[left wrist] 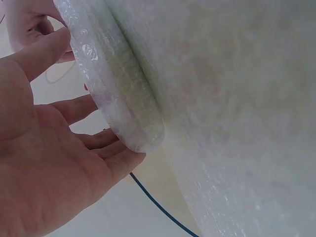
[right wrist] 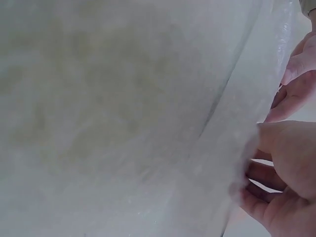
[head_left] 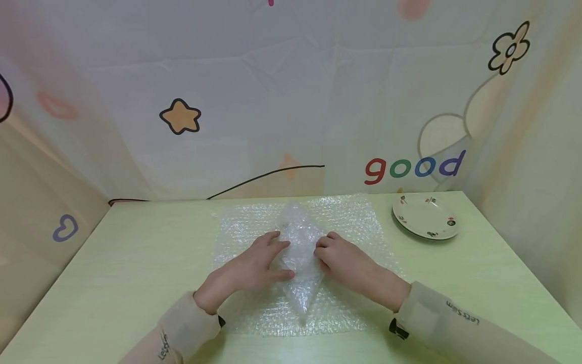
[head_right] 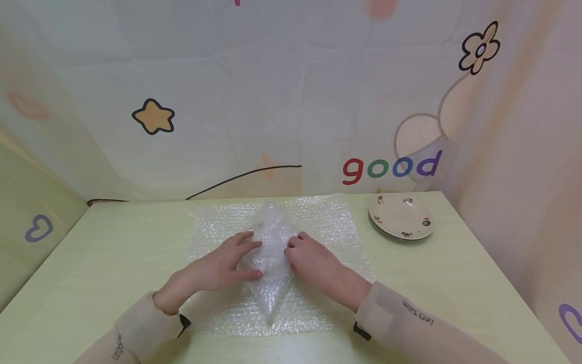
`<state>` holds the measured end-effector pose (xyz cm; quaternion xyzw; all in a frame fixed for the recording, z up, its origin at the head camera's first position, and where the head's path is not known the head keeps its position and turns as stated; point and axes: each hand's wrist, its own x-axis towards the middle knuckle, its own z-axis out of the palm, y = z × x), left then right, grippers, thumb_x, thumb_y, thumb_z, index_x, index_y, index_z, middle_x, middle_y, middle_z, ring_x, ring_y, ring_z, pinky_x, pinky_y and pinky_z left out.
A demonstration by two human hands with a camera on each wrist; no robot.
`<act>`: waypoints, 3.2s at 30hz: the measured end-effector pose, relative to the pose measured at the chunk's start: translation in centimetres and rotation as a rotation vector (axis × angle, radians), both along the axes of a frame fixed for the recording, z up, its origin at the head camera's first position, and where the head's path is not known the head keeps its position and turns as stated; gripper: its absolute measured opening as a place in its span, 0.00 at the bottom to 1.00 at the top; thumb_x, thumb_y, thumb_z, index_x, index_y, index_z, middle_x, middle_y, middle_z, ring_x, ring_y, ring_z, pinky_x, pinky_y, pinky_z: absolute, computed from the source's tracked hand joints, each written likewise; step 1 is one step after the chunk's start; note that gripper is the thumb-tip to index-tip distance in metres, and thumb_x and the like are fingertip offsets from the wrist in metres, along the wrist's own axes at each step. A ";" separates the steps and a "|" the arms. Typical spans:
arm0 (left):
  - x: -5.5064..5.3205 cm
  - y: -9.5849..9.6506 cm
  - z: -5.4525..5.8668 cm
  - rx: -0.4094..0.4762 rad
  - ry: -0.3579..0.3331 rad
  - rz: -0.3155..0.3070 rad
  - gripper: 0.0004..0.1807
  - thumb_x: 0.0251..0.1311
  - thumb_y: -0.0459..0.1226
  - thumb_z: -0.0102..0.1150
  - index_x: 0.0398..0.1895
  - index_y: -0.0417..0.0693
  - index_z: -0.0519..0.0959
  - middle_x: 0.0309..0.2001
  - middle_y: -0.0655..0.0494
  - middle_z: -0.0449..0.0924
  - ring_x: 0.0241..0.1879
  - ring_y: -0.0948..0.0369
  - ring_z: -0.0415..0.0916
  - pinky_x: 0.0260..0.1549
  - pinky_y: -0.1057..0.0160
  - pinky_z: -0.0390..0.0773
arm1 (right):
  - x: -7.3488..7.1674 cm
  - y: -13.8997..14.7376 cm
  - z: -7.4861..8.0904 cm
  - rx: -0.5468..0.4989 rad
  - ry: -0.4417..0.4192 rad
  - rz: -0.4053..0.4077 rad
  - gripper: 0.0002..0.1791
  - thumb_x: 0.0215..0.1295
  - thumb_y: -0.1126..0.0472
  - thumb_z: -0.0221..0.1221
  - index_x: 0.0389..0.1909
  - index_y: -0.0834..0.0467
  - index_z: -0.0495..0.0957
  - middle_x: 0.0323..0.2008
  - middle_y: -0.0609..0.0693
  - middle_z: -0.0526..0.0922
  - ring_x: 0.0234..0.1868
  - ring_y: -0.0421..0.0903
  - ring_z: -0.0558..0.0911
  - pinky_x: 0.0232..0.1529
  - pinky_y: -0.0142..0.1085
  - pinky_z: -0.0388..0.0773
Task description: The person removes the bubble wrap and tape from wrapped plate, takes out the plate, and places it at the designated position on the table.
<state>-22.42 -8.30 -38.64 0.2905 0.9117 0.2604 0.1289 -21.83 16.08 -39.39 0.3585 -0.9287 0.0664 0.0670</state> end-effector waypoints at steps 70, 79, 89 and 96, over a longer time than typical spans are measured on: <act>-0.5 -0.3 0.6 0.141 0.058 0.175 0.29 0.79 0.47 0.51 0.72 0.36 0.67 0.68 0.40 0.68 0.65 0.46 0.71 0.65 0.46 0.70 | 0.2 1.4 -0.2 -0.346 -0.221 -0.227 0.55 0.61 0.59 0.74 0.78 0.68 0.49 0.66 0.63 0.73 0.64 0.59 0.75 0.65 0.53 0.73; -1.2 -1.2 0.9 0.192 0.099 0.202 0.27 0.80 0.43 0.49 0.70 0.31 0.68 0.64 0.36 0.74 0.61 0.42 0.74 0.62 0.44 0.72 | 0.3 1.8 -0.2 -0.256 -0.132 -0.138 0.32 0.62 0.59 0.73 0.64 0.66 0.74 0.63 0.61 0.76 0.65 0.60 0.74 0.66 0.52 0.72; -2.0 -2.4 1.0 0.265 0.098 0.228 0.13 0.81 0.43 0.47 0.41 0.43 0.73 0.23 0.56 0.61 0.25 0.60 0.61 0.28 0.60 0.67 | 0.2 1.8 -0.6 -0.219 -0.074 -0.079 0.22 0.65 0.60 0.71 0.56 0.66 0.81 0.61 0.61 0.78 0.64 0.59 0.75 0.65 0.50 0.74; -2.3 -3.1 1.0 0.271 0.077 0.297 0.14 0.81 0.45 0.47 0.42 0.44 0.73 0.25 0.56 0.62 0.25 0.59 0.60 0.28 0.59 0.66 | 0.3 1.8 -0.6 -0.200 -0.083 -0.082 0.22 0.65 0.59 0.71 0.56 0.65 0.82 0.62 0.60 0.78 0.64 0.58 0.75 0.64 0.49 0.74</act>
